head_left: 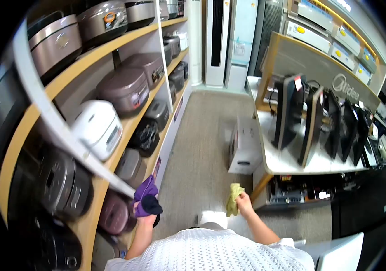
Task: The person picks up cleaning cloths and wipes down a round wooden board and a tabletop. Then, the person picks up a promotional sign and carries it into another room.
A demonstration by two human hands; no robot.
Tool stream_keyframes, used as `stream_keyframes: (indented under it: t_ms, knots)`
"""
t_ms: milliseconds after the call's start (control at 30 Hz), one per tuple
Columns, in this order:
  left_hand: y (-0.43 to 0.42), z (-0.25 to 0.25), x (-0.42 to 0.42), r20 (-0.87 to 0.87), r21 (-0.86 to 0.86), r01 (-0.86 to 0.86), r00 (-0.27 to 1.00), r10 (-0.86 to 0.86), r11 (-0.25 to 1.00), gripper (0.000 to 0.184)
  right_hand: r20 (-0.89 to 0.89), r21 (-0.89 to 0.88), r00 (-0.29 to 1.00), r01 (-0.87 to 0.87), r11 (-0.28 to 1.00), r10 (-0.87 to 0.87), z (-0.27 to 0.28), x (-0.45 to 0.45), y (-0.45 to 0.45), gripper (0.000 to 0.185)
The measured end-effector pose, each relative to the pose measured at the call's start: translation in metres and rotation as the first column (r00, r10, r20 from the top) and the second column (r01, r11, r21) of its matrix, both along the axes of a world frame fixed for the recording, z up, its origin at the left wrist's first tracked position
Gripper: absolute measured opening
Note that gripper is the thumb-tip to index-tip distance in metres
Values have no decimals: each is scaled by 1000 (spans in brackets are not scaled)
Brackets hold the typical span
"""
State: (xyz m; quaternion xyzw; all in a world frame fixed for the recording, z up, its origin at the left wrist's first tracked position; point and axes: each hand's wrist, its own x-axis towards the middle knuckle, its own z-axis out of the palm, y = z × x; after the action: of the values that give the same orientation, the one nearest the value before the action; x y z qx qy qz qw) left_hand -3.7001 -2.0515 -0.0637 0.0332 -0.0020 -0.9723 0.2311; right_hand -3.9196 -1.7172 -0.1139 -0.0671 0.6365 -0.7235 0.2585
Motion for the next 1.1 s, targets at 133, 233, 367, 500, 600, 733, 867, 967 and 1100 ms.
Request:
stream_keyframes:
  t_ms: [133, 233, 367, 500, 600, 733, 867, 967, 1100]
  knots:
    - [-54, 58, -120, 299, -308, -229, 898, 323, 923, 64, -56, 14, 997, -49, 999, 50, 23, -137, -101, 21]
    - [-122, 14, -167, 182, -256, -181, 956, 231, 950, 55, -143, -17, 988, -63, 998, 59, 48, -238, -177, 27]
    - [-170, 47, -288, 214, -360, -278, 905, 369, 891, 53, -191, -229, 981, -70, 971, 25, 71, -360, -264, 37]
    - [-264, -10, -408, 168, -347, -111, 970, 178, 931, 55, -195, -212, 981, -27, 977, -15, 56, -470, -328, 40]
    - [-324, -23, -540, 254, -315, -45, 959, 129, 948, 54, -159, -287, 982, 56, 956, -105, 50, -543, -362, 40]
    - [-361, 1, -704, 230, -272, 176, 967, -114, 946, 50, -29, -403, 979, 172, 899, -200, 47, -643, -370, 48]
    - [-388, -9, -887, 193, -85, 384, 912, -363, 919, 28, 146, -529, 941, 334, 780, -304, 14, -756, -359, 42]
    - [-405, 10, -989, 114, -122, 413, 909, -401, 902, 26, 301, -551, 897, 440, 709, -322, 14, -853, -381, 43]
    - [-421, 47, -1109, 391, -223, 292, 901, -189, 930, 39, 407, -653, 903, 394, 647, -139, 20, -991, -403, 42]
